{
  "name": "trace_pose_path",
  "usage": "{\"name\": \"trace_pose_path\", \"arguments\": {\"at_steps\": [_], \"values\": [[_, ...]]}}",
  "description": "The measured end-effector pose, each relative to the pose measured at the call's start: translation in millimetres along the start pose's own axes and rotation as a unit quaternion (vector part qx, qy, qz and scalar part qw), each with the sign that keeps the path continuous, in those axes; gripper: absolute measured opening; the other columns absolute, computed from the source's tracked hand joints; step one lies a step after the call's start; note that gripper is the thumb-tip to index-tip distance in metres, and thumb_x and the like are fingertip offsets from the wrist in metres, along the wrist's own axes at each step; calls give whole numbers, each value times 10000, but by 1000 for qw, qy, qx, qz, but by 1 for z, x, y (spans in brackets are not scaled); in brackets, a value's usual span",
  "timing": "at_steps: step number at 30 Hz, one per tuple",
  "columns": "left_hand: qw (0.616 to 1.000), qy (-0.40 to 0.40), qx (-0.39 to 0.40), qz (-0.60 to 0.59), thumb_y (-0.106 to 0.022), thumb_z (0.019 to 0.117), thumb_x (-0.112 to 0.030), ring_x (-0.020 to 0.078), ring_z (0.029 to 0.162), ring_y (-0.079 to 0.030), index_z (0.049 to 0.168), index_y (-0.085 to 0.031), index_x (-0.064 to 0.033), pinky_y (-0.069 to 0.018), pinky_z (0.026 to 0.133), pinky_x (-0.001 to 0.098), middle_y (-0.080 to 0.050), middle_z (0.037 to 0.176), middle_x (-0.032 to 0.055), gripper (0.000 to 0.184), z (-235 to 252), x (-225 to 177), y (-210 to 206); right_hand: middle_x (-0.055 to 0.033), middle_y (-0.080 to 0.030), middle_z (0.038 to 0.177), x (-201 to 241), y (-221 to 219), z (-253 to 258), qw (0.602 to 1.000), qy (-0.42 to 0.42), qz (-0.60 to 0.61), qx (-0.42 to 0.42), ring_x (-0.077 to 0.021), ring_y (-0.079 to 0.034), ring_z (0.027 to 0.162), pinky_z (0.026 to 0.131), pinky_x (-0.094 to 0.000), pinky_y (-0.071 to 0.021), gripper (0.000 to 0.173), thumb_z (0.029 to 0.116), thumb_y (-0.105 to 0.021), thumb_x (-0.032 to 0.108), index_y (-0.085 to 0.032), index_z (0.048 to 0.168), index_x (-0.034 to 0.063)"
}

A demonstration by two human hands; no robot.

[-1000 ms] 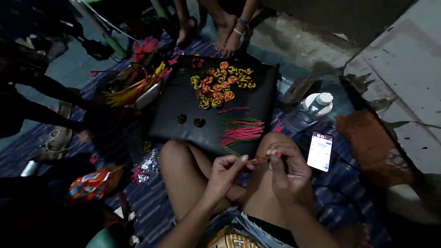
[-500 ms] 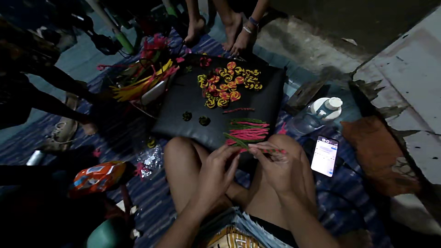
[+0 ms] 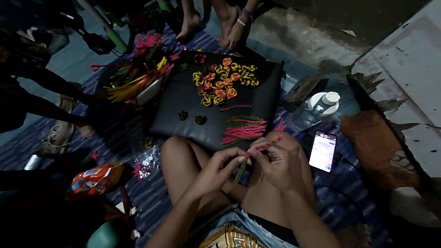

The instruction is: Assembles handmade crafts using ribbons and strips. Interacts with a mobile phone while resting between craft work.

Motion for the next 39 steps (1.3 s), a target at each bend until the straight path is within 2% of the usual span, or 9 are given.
{"name": "trace_pose_path", "arguments": {"at_steps": [2, 8, 15, 18, 23, 26, 30, 35, 39], "values": [[996, -1, 13, -83, -488, 1059, -78, -38, 848, -644, 1118, -656, 11, -545, 764, 153, -708, 976, -43, 199, -1, 3, -1, 98, -723, 999, -1, 2, 2, 999, -15, 37, 12, 46, -658, 891, 777, -147, -569, 100, 980, -677, 173, -737, 946, 102], [976, -87, -143, 136, -576, 1008, -87, 15, 812, -652, 1046, -724, 51, -539, 781, 141, -711, 915, 86, 206, -5, 9, -8, 103, -739, 976, -6, -5, -3, 998, 7, -28, -56, 50, -669, 933, 828, -148, -572, 80, 951, -704, 163, -756, 924, 108], [938, 172, -18, -299, -418, 1063, -181, -74, 498, -429, 763, -631, -185, -366, 476, 113, -505, 599, -164, 368, -8, 15, -10, 39, -674, 946, -6, -13, -10, 966, 195, -166, -36, 6, -652, 937, 843, -131, -544, 193, 1028, -630, 313, -681, 985, 132], [977, 92, -166, -96, -636, 985, -132, -79, 560, -480, 953, -705, -92, -399, 527, 101, -589, 688, -118, 86, -13, 13, -4, 37, -686, 927, -9, -13, -9, 966, 188, -172, -36, 7, -659, 903, 814, -130, -551, 193, 1012, -657, 316, -698, 962, 134], [907, -140, -275, 286, -691, 973, -212, 54, 734, -664, 1219, -689, 3, -556, 724, 170, -731, 928, 94, 327, -18, 10, -2, 72, -717, 941, -11, -18, -10, 979, 147, -123, -72, 42, -667, 893, 789, -115, -565, 105, 965, -717, 238, -737, 951, 136], [874, -162, -311, 336, -704, 961, -254, 88, 629, -624, 1370, -592, -37, -547, 645, 202, -698, 808, 72, 476, -19, 10, -6, 89, -723, 929, -9, -20, -12, 980, 133, -115, -94, 54, -666, 873, 775, -112, -566, 88, 946, -734, 231, -743, 931, 145], [854, -204, -290, 380, -668, 982, -264, 99, 623, -601, 1023, -771, -95, -511, 599, 190, -642, 753, 50, 202, -16, 15, -8, 106, -723, 956, -7, -18, -13, 982, 127, -105, -96, 58, -667, 908, 804, -112, -562, 86, 966, -707, 233, -737, 945, 154], [998, -21, -58, 9, -615, 1013, -168, -71, 694, -558, 938, -727, -15, -464, 657, 100, -664, 797, -44, 204, -17, 13, 0, 109, -709, 983, -5, -11, -10, 983, 140, -101, -58, 64, -650, 971, 866, -118, -544, 136, 1008, -651, 271, -701, 958, 155], [946, 94, 84, -299, -541, 1047, -281, -108, 548, -463, 930, -712, -240, -386, 514, 96, -574, 677, -200, 211, -14, 18, -5, 141, -703, 981, -3, -8, -6, 991, 126, -37, -21, 71, -648, 957, 843, -110, -546, 107, 1008, -652, 279, -712, 981, 194]]}}
Point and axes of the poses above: each hand's wrist, its own z-axis towards the middle knuckle, its own y-axis out of the back of the hand, x = y × z, the point moved 2 cm from there along z, towards the middle knuckle
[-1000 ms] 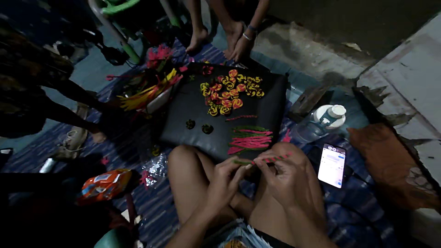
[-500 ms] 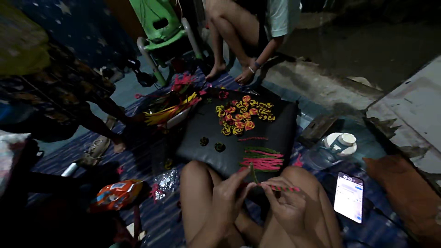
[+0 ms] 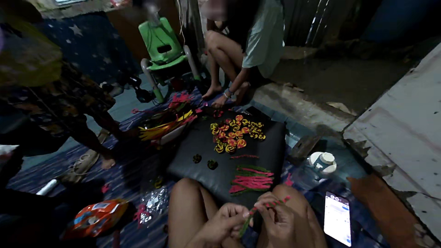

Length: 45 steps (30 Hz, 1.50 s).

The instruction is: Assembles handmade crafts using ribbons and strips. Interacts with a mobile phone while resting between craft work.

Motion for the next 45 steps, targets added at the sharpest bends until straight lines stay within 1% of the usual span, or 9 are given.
{"name": "trace_pose_path", "arguments": {"at_steps": [3, 8, 13, 16, 19, 26, 32, 37, 45], "values": [[990, -77, -50, 103, -538, 1053, -181, -91, 634, -522, 1076, -712, -135, -426, 570, 101, -653, 812, -132, 182, 1, 0, -5, 139, -715, 987, -5, 5, 0, 1000, -21, 0, -15, 66, -656, 955, 844, -128, -556, 83, 996, -667, 251, -725, 981, 194], [816, -243, -186, 491, -671, 978, -186, 142, 752, -689, 1053, -750, 23, -579, 707, 275, -720, 893, 133, 235, 1, -3, -10, 118, -730, 966, -2, 4, -1, 997, -32, -44, -62, 74, -659, 944, 847, -129, -560, 89, 964, -697, 206, -735, 932, 132], [984, 8, -175, 29, -398, 1082, -162, -97, 479, -437, 771, -680, -130, -349, 462, 87, -572, 594, -137, 421, 7, 0, -14, 95, -692, 988, 2, 0, -6, 995, 40, -76, -41, 55, -645, 986, 881, -124, -540, 121, 1016, -647, 261, -700, 988, 155], [969, 146, -70, -184, -336, 1091, -240, -66, 407, -383, 721, -575, -231, -339, 390, 94, -466, 557, -145, 440, 9, 18, -8, 49, -683, 954, 0, -2, -8, 993, 74, -90, -12, 16, -655, 949, 858, -133, -550, 147, 1014, -654, 268, -702, 970, 137], [969, 12, -240, 50, -523, 1041, -128, -69, 472, -450, 775, -701, -124, -370, 457, 118, -576, 589, -124, 321, 6, 18, -5, 41, -700, 933, -8, -2, -9, 993, 53, -107, -16, 14, -668, 924, 832, -134, -565, 148, 992, -685, 259, -711, 943, 121], [746, -257, -331, 517, -729, 935, -218, 62, 658, -658, 1014, -775, -16, -548, 649, 197, -732, 791, 77, 221, -4, 12, 0, 59, -739, 894, -7, -5, -10, 991, -29, -97, -93, 53, -674, 841, 760, -122, -576, 100, 906, -758, 189, -754, 872, 95], [980, -69, -105, 151, -589, 1019, -142, -99, 596, -533, 976, -754, -98, -438, 560, 85, -655, 717, -119, 176, -7, 8, 0, 97, -721, 958, -9, -1, -7, 999, -37, -26, -23, 51, -662, 933, 839, -131, -558, 146, 996, -664, 273, -719, 946, 148], [943, 46, 134, -302, -605, 1022, -311, -104, 524, -479, 986, -723, -232, -386, 467, 64, -596, 755, -175, 146, -6, 34, 3, 116, -717, 966, -4, -6, -6, 996, -69, 64, 0, 56, -656, 930, 826, -129, -553, 133, 1002, -654, 273, -726, 964, 168], [943, -161, -144, 255, -573, 1039, -137, -83, 664, -579, 1137, -724, -90, -493, 602, 87, -717, 922, -55, 186, -20, 16, -7, 81, -730, 935, -6, -3, -5, 996, -73, 21, -39, 58, -659, 894, 796, -127, -559, 146, 967, -696, 238, -731, 909, 109]]}}
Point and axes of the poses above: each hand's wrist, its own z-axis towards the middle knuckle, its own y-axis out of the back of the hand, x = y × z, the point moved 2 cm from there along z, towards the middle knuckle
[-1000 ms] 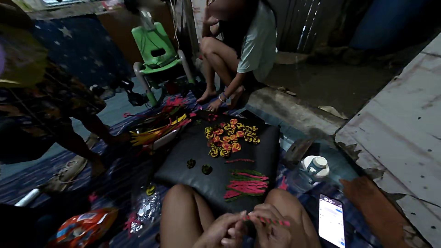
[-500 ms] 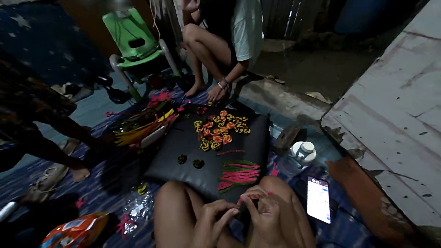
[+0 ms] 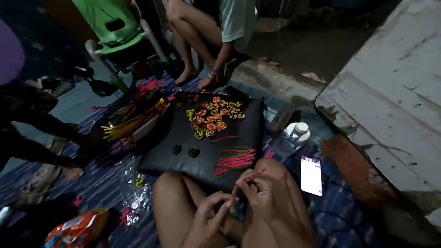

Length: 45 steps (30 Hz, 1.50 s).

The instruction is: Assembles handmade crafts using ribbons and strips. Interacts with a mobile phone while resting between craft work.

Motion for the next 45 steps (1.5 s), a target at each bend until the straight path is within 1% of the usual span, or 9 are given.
{"name": "trace_pose_path", "arguments": {"at_steps": [3, 7, 11, 14, 16, 18, 23, 32, 45], "values": [[935, -150, -79, 313, -645, 984, -151, 36, 771, -660, 1152, -717, -75, -547, 699, 157, -725, 946, 54, 197, -2, 3, 4, 8, -723, 869, 0, -6, -1, 998, -53, 6, -38, 58, -643, 816, 744, -124, -547, 169, 929, -718, 145, -728, 862, -10], [897, -178, -126, 384, -637, 1016, -254, 79, 748, -658, 1196, -712, -85, -534, 715, 198, -722, 896, 54, 257, -3, -2, 3, -69, -726, 856, 0, -10, -2, 994, -91, 15, -65, 25, -648, 786, 720, -148, -542, 155, 910, -708, 64, -715, 864, -85], [986, 50, -159, 27, -530, 1068, -219, -98, 577, -571, 924, -744, -277, -477, 524, 80, -678, 737, -191, 265, 11, 3, 2, -155, -725, 923, -3, -12, -2, 999, 7, 30, -39, -67, -675, 875, 780, -180, -549, 190, 944, -679, 65, -703, 902, -119], [889, 314, -12, -333, -504, 1056, -339, -70, 459, -484, 834, -735, -249, -425, 463, 101, -547, 570, -165, 333, 15, 15, 7, -171, -716, 898, -5, -12, -2, 993, 119, -19, 6, -156, -696, 859, 811, -235, -572, 226, 987, -653, 124, -700, 909, -83], [869, 348, -10, -351, -490, 1064, -294, -56, 450, -483, 832, -735, -225, -426, 458, 111, -542, 557, -148, 344, 12, 22, 5, -169, -721, 879, -7, -10, 0, 992, 120, -43, 15, -166, -702, 828, 781, -245, -578, 222, 966, -672, 123, -711, 872, -74], [938, 274, -124, -169, -381, 1085, -135, -67, 426, -462, 783, -685, -218, -392, 422, 103, -566, 543, -154, 437, 13, 20, 3, -159, -732, 864, -9, -9, 0, 998, 46, -43, 10, -156, -704, 811, 750, -256, -575, 225, 912, -733, 141, -722, 836, -70], [978, 45, -197, 61, -608, 1006, -108, -74, 606, -614, 886, -743, -225, -511, 536, 115, -717, 773, -183, 215, 22, 1, 9, -121, -762, 978, -12, -16, -2, 994, -93, 7, 60, -142, -716, 912, 861, -338, -570, 173, 894, -770, 109, -780, 998, -29], [978, 25, -173, 116, -709, 912, -75, -76, 667, -604, 944, -720, -17, -521, 628, 111, -702, 803, -80, 67, 25, 8, 5, 8, -758, 959, -14, -11, -1, 983, -171, 67, -5, 2, -699, 885, 812, -191, -601, 93, 851, -780, 46, -762, 932, 3], [814, -191, -177, 520, -693, 968, -188, 161, 704, -656, 1024, -766, -122, -535, 622, 249, -702, 892, 82, 113, 16, 3, -1, 60, -735, 884, -11, -10, -1, 973, -221, 68, -3, 53, -620, 689, 615, -121, -522, 113, 871, -651, -10, -748, 873, 47]]}}
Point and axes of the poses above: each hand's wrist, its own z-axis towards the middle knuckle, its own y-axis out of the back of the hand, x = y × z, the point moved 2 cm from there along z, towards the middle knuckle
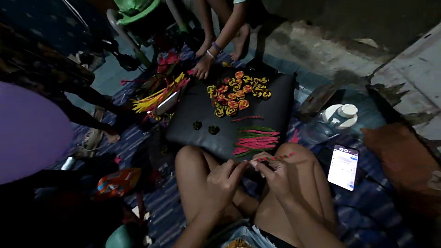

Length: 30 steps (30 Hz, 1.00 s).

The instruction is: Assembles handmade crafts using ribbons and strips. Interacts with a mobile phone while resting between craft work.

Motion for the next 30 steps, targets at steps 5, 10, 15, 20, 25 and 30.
{"name": "trace_pose_path", "arguments": {"at_steps": [5, 10, 15, 20, 25, 30], "values": [[997, -73, 27, 18, -649, 950, -75, 227, 929, -707, 1083, -759, -135, -571, 767, 277, -720, 1107, 148, 183, 3, 5, -5, 80, -687, 745, 5, -1, -3, 997, -28, -67, -41, 74, -592, 617, 586, -110, -506, 48, 870, -658, 16, -707, 870, 15], [989, -133, 50, 38, -599, 977, -81, 221, 950, -710, 1099, -737, -102, -563, 740, 300, -751, 1023, 75, 186, 0, 15, -12, 83, -657, 717, 5, -2, -3, 995, -57, -69, -36, 63, -572, 595, 582, -113, -497, 46, 904, -637, 10, -680, 891, 21], [963, 85, 83, -241, -615, 988, -83, 82, 837, -723, 1034, -774, -20, -571, 774, 209, -769, 919, 64, 177, -5, 17, -19, 73, -687, 780, 5, -1, -2, 997, -6, -68, -48, 71, -603, 638, 618, -112, -529, 42, 862, -657, -2, -689, 890, -8], [464, 530, 275, -655, -389, 1053, -87, -74, 498, -497, 994, -655, -168, -435, 468, 85, -624, 738, -131, 283, 3, 4, -15, 81, -726, 819, 4, 2, -1, 1000, -15, 13, -15, 24, -663, 685, 653, -161, -576, 127, 860, -614, -49, -688, 904, 45], [720, 363, 164, -569, -573, 997, -1, 9, 676, -692, 1135, -709, 38, -585, 618, 170, -770, 925, -3, 198, -3, 3, -12, 101, -699, 779, 7, 3, 0, 999, -48, 12, -15, 43, -623, 640, 616, -144, -548, 148, 870, -605, -59, -685, 892, 64], [952, 58, 125, -272, -653, 975, -112, 113, 887, -731, 1164, -750, -2, -575, 840, 223, -765, 1004, 116, 240, -8, 17, -14, 96, -652, 653, 4, 2, 2, 995, -93, 15, -32, 44, -558, 544, 542, -121, -472, 153, 897, -582, -54, -681, 861, 57]]}}
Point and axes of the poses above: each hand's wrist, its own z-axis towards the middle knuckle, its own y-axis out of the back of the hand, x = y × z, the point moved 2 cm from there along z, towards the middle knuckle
